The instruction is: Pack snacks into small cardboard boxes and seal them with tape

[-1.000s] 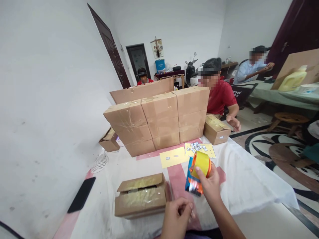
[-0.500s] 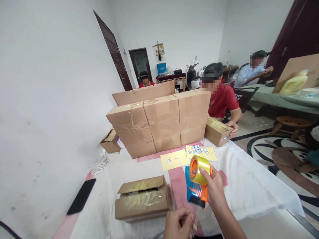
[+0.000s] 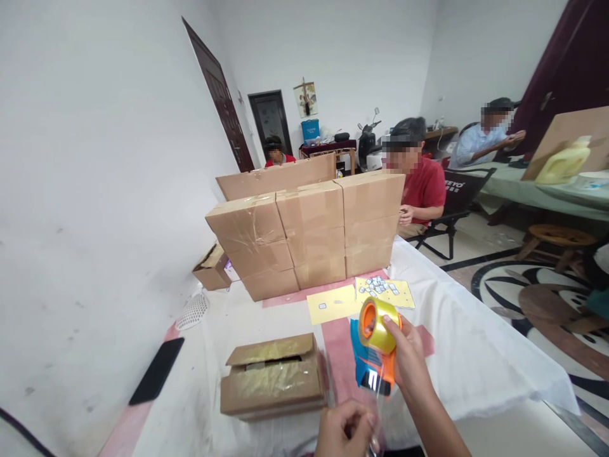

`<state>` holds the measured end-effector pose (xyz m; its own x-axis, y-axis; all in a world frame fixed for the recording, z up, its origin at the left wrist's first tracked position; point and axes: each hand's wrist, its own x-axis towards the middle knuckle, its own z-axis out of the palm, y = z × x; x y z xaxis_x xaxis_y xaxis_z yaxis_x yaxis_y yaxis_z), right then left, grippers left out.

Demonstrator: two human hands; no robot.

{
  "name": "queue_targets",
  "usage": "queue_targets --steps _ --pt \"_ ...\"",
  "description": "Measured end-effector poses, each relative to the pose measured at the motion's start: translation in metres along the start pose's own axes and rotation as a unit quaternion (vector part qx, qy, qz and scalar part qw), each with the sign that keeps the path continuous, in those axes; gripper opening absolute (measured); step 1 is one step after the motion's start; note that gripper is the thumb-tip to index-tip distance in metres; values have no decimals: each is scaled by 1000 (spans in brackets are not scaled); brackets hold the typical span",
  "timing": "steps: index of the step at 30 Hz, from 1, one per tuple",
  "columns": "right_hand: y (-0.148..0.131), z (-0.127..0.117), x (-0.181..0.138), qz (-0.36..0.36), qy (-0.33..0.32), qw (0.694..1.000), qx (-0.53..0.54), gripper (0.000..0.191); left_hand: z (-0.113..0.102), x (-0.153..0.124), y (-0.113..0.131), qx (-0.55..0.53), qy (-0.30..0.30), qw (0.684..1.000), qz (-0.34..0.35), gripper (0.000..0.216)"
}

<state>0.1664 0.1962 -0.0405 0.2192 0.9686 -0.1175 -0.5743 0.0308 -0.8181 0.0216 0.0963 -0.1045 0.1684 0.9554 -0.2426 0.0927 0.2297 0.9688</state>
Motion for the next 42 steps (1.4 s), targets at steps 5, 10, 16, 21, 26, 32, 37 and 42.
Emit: queue_targets --steps 5,10,16,21,26,32,37,42 --pt "-2 1 -1 8 0 1000 14 42 0 -1 -10 18 5 1000 18 75" --pt "-6 2 -1 2 11 1000 10 43 0 0 -15 55 14 998 37 67" --pt "-7 5 -5 -18 -32 999 23 43 -2 0 -13 89 73 991 67 54" --pt "-8 4 -15 1 -118 993 21 46 -6 2 -12 65 120 986 92 58" --pt "-10 -4 -23 18 -176 984 -1 54 -9 -2 -10 42 122 987 95 62" --pt "11 -35 -24 -56 -222 965 -129 41 -8 -12 -1 92 99 987 88 47" --pt "40 -49 -22 -124 -69 981 -128 43 -2 -12 6 60 24 997 45 43" --pt "38 -58 -7 -220 -9 965 -145 48 -4 -10 9 10 -14 1000 20 47"
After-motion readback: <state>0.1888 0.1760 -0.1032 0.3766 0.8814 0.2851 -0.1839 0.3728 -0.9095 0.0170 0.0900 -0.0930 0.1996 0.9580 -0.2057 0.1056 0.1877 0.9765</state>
